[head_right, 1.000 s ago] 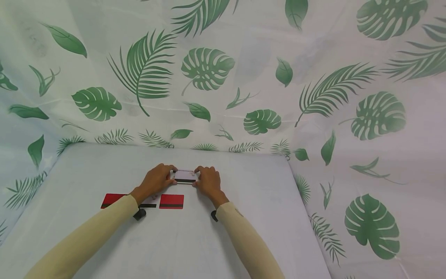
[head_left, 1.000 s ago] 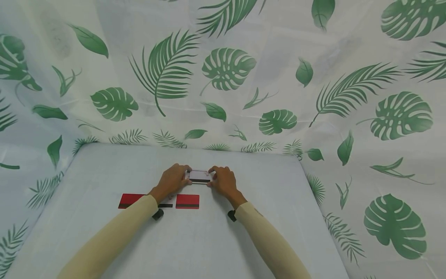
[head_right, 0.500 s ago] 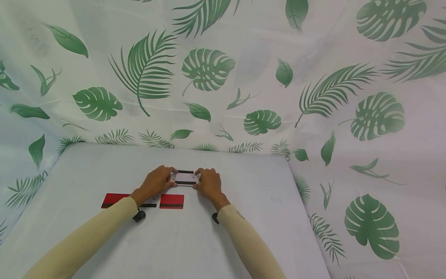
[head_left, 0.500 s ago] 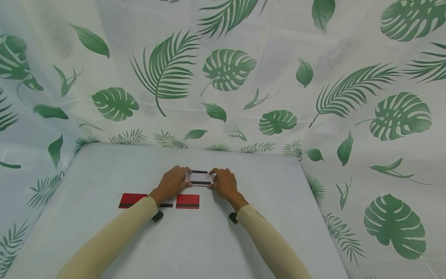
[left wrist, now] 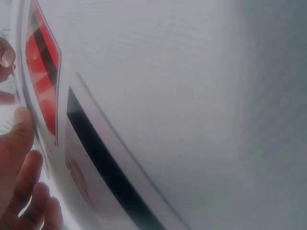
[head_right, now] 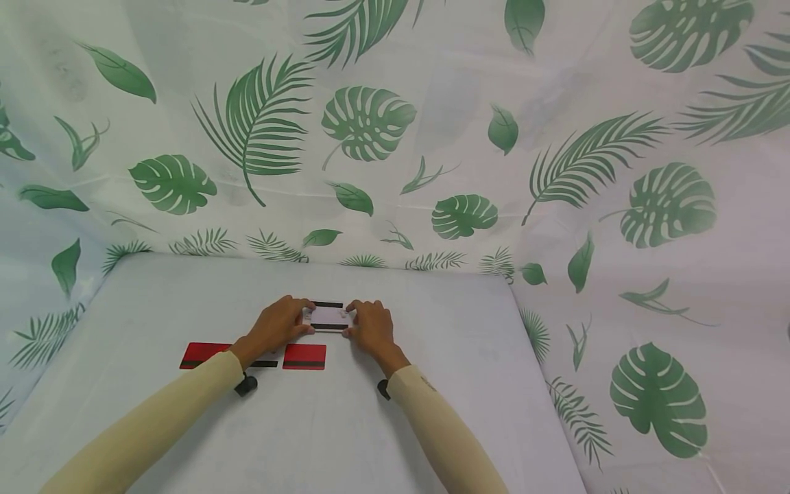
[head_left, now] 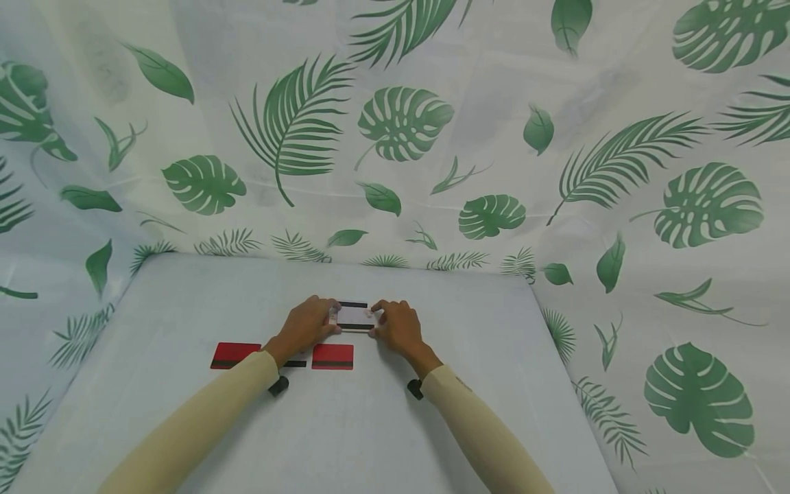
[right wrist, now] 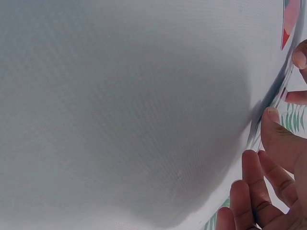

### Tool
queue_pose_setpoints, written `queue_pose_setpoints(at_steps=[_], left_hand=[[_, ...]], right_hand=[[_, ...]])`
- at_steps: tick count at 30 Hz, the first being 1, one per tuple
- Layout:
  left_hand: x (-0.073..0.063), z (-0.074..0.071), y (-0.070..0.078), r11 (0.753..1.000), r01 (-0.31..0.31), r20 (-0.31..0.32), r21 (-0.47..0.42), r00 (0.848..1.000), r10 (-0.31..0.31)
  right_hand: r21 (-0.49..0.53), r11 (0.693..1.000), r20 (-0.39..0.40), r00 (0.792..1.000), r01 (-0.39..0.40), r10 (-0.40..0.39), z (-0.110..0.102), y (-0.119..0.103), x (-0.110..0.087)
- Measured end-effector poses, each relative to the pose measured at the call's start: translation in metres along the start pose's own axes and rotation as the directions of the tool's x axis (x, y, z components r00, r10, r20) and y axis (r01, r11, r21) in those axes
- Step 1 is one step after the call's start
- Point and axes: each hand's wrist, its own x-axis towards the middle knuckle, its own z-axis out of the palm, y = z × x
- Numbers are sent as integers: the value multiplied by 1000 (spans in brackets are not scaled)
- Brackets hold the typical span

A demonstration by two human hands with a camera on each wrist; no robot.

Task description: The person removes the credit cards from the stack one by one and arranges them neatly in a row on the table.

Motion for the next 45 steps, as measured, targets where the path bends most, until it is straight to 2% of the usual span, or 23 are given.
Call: queue_pose_setpoints(at_steps=[9,34,45], left_hand=[[-4,1,3,1000,-14,-6,26,1000,14],[-11,-3,16,1000,-10,1,23,1000,10],[-14,-1,20,1000,-10,19,3,1000,10]], right_hand=[[-4,1000,-8,1000,-13,13,-1,0,-6],[-6,1000,-7,1000,-8,8,-6,4,-19],[10,999,-35,998,45,-44,-12,6,-30]])
